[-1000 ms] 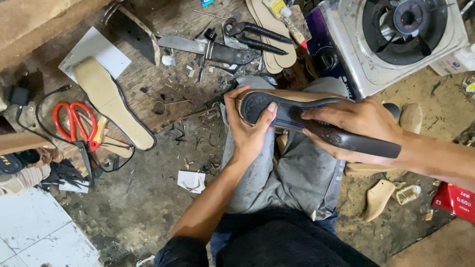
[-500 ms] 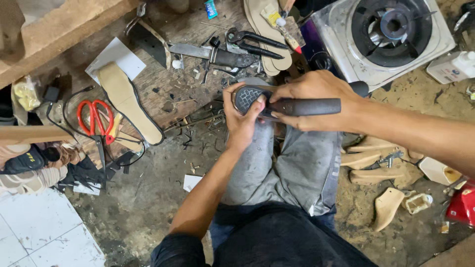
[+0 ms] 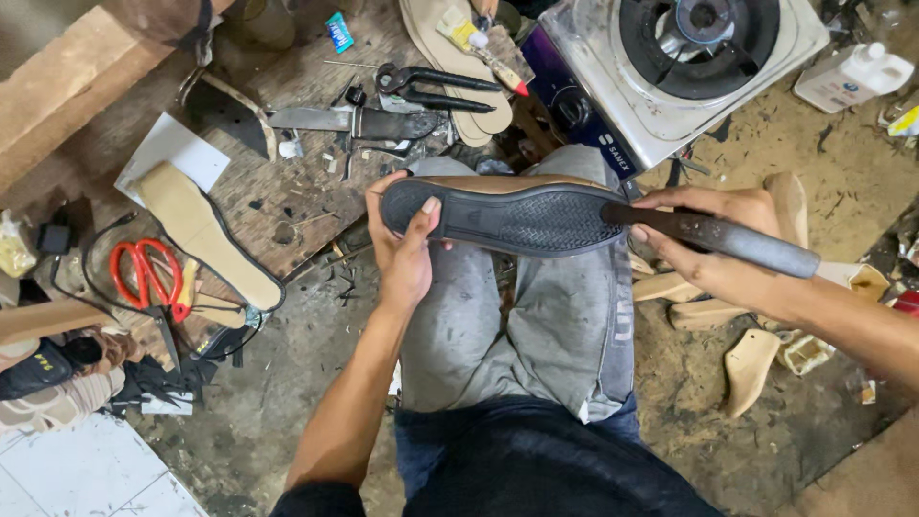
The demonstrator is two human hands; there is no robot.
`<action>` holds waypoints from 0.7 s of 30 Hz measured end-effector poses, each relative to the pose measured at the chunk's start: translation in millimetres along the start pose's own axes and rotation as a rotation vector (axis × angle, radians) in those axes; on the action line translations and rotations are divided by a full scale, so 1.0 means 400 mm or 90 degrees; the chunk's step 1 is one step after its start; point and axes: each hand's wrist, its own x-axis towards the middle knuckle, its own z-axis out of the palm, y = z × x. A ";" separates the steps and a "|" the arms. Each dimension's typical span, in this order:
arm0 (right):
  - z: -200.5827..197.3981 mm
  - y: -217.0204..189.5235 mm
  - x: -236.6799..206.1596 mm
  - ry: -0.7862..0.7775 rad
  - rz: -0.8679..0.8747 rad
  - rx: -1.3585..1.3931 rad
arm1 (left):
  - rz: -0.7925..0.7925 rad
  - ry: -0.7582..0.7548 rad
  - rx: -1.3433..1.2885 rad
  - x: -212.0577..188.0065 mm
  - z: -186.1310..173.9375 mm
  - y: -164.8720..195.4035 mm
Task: The person heats a shoe sole on a gas stove, then presses it onto a shoe upper. They use a curved metal tool to press and smooth the sole edges along the shoe. The process is repeated for a second shoe.
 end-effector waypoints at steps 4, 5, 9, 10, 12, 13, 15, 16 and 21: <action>0.003 0.012 0.026 -0.012 -0.014 -0.009 | 0.032 0.001 0.022 0.001 0.009 -0.011; -0.002 0.014 0.040 -0.030 -0.028 -0.032 | 0.042 0.004 0.028 0.004 0.011 -0.013; -0.012 0.014 0.098 -0.076 -0.139 -0.052 | -0.010 0.038 0.010 0.014 0.012 -0.012; -0.012 0.013 0.109 -0.081 -0.165 -0.063 | 0.009 0.030 0.004 0.015 0.011 -0.011; -0.009 0.007 0.123 -0.095 -0.213 -0.084 | 0.026 0.023 -0.005 0.015 0.010 -0.008; -0.008 0.004 0.130 -0.108 -0.226 -0.056 | 0.026 0.021 -0.009 0.015 0.010 -0.008; -0.003 -0.004 0.143 -0.132 -0.259 0.000 | 0.033 0.020 -0.014 0.013 0.009 -0.007; -0.001 -0.009 0.151 -0.137 -0.279 -0.018 | 0.037 0.022 -0.015 0.013 0.008 -0.007; 0.010 -0.054 0.203 -0.176 -0.356 -0.144 | 0.037 0.031 0.020 0.016 0.006 -0.012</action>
